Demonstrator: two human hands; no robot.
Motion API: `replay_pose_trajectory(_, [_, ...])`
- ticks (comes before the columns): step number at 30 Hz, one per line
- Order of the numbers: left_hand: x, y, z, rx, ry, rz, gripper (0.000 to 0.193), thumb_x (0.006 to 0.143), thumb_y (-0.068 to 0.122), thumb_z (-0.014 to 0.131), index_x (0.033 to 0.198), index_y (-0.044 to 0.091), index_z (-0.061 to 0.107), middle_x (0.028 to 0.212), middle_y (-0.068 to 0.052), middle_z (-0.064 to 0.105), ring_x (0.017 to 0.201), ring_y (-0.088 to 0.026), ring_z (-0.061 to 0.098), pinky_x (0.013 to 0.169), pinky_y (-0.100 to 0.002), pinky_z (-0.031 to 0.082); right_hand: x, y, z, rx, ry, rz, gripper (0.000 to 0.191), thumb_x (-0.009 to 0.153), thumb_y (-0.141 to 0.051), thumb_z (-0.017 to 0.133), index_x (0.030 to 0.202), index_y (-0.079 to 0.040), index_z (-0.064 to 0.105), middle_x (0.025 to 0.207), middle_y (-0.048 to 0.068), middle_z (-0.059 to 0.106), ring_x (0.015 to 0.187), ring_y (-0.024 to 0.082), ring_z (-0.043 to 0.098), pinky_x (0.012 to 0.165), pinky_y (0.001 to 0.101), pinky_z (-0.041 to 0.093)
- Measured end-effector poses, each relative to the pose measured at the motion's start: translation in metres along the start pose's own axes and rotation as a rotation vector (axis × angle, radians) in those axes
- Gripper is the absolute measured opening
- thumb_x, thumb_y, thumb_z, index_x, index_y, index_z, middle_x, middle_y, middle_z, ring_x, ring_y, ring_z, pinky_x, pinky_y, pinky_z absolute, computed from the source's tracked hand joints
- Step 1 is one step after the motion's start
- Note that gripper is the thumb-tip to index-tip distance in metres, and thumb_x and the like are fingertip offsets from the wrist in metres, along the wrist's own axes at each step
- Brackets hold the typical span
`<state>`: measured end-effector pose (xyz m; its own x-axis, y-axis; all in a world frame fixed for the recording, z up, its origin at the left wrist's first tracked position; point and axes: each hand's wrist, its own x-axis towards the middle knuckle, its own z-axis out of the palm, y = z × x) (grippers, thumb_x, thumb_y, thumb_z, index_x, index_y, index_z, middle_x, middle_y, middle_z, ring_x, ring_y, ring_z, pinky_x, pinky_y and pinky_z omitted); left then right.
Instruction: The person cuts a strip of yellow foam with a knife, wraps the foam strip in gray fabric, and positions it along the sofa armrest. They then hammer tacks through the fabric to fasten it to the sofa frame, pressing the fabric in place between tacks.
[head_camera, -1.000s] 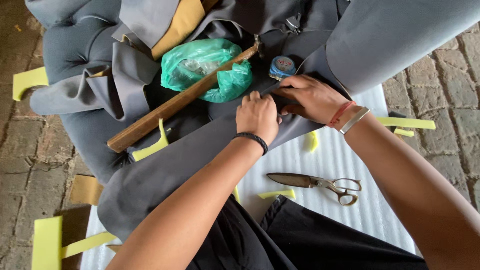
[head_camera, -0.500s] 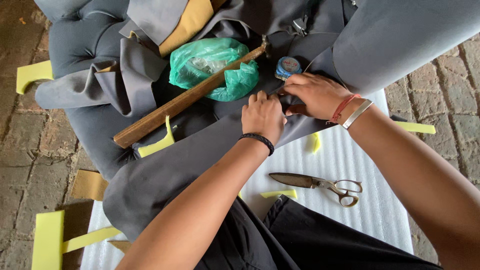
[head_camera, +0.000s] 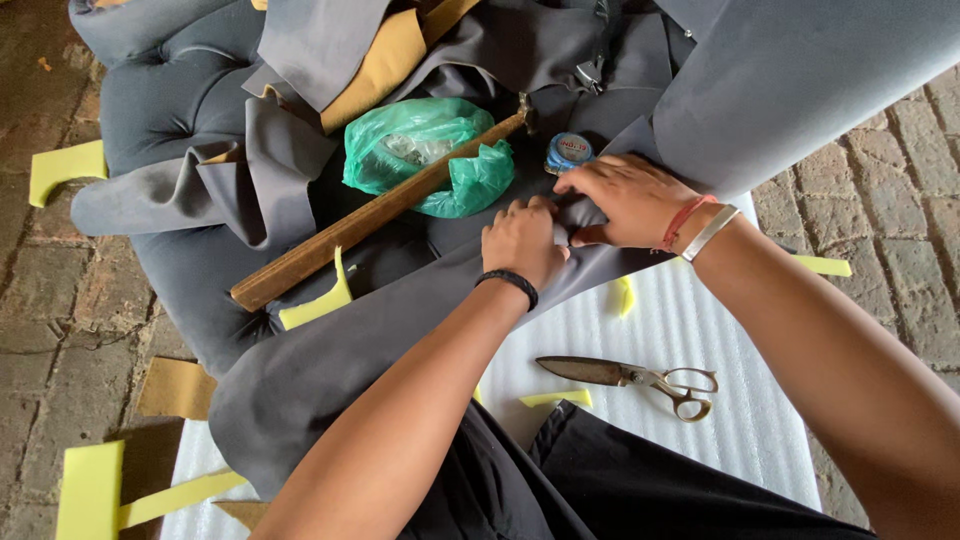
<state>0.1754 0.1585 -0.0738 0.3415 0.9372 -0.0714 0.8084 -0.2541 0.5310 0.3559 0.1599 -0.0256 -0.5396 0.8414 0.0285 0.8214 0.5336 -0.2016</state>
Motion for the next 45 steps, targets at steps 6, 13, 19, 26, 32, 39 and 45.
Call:
replay_pose_trajectory(6, [-0.009, -0.011, 0.001, -0.090, 0.019, 0.127, 0.051, 0.076, 0.030, 0.085, 0.118, 0.014, 0.063, 0.115, -0.012, 0.069, 0.111, -0.032, 0.065, 0.092, -0.047, 0.049, 0.002, -0.006, -0.019, -0.155, -0.186, 0.121, 0.047, 0.073, -0.049, 0.081, 0.101, -0.012, 0.073, 0.101, 0.010, 0.069, 0.107, 0.032, 0.062, 0.096, 0.0434, 0.048])
replay_pose_trajectory(13, [-0.008, -0.020, 0.005, -0.214, 0.135, 0.153, 0.032, 0.091, 0.030, 0.073, 0.114, 0.010, 0.064, 0.106, -0.014, 0.071, 0.101, -0.035, 0.068, 0.087, -0.046, 0.052, 0.019, -0.006, -0.026, -0.074, -0.380, 0.337, 0.036, 0.092, -0.049, 0.065, 0.106, -0.017, 0.072, 0.092, 0.017, 0.076, 0.095, 0.037, 0.070, 0.089, 0.0486, 0.051])
replay_pose_trajectory(19, [-0.003, -0.015, 0.006, -0.167, 0.178, 0.105, 0.022, 0.089, 0.029, 0.070, 0.102, 0.012, 0.072, 0.102, -0.012, 0.070, 0.094, -0.032, 0.070, 0.079, -0.045, 0.055, 0.020, -0.002, -0.007, -0.212, -0.255, 0.327, 0.034, 0.094, -0.049, 0.065, 0.097, -0.017, 0.075, 0.090, 0.016, 0.073, 0.096, 0.035, 0.068, 0.092, 0.0478, 0.050])
replay_pose_trajectory(26, [0.003, -0.015, -0.002, -0.168, 0.131, 0.048, 0.023, 0.089, 0.032, 0.071, 0.101, 0.013, 0.076, 0.103, -0.014, 0.071, 0.092, -0.034, 0.071, 0.076, -0.047, 0.056, 0.004, 0.008, 0.011, -0.127, 0.057, 0.191, 0.019, 0.085, -0.034, 0.074, 0.092, -0.017, 0.075, 0.083, 0.007, 0.071, 0.096, 0.028, 0.065, 0.094, 0.0434, 0.047])
replay_pose_trajectory(32, [0.011, -0.021, -0.002, -0.190, 0.117, 0.090, 0.023, 0.086, 0.033, 0.072, 0.097, 0.014, 0.079, 0.098, -0.014, 0.075, 0.094, -0.033, 0.071, 0.079, -0.046, 0.056, -0.001, 0.010, 0.020, -0.175, 0.234, 0.083, 0.011, 0.085, -0.023, 0.073, 0.093, -0.016, 0.073, 0.088, 0.000, 0.073, 0.098, 0.025, 0.064, 0.098, 0.0414, 0.048])
replay_pose_trajectory(39, [0.010, -0.015, -0.005, -0.114, 0.121, 0.039, 0.017, 0.088, 0.031, 0.072, 0.097, 0.019, 0.080, 0.104, -0.012, 0.072, 0.097, -0.033, 0.070, 0.078, -0.046, 0.056, 0.009, 0.003, 0.019, -0.099, 0.069, 0.302, 0.010, 0.085, -0.024, 0.073, 0.091, -0.018, 0.077, 0.091, 0.000, 0.075, 0.099, 0.028, 0.063, 0.092, 0.0421, 0.048])
replay_pose_trajectory(45, [0.007, -0.013, -0.020, -0.080, 0.104, -0.053, 0.016, 0.082, 0.037, 0.077, 0.097, 0.031, 0.082, 0.105, -0.004, 0.073, 0.099, -0.029, 0.070, 0.081, -0.046, 0.053, 0.013, -0.009, 0.026, -0.239, 0.197, 0.303, 0.015, 0.079, -0.023, 0.074, 0.092, -0.015, 0.077, 0.097, 0.008, 0.070, 0.103, 0.031, 0.062, 0.098, 0.0461, 0.045])
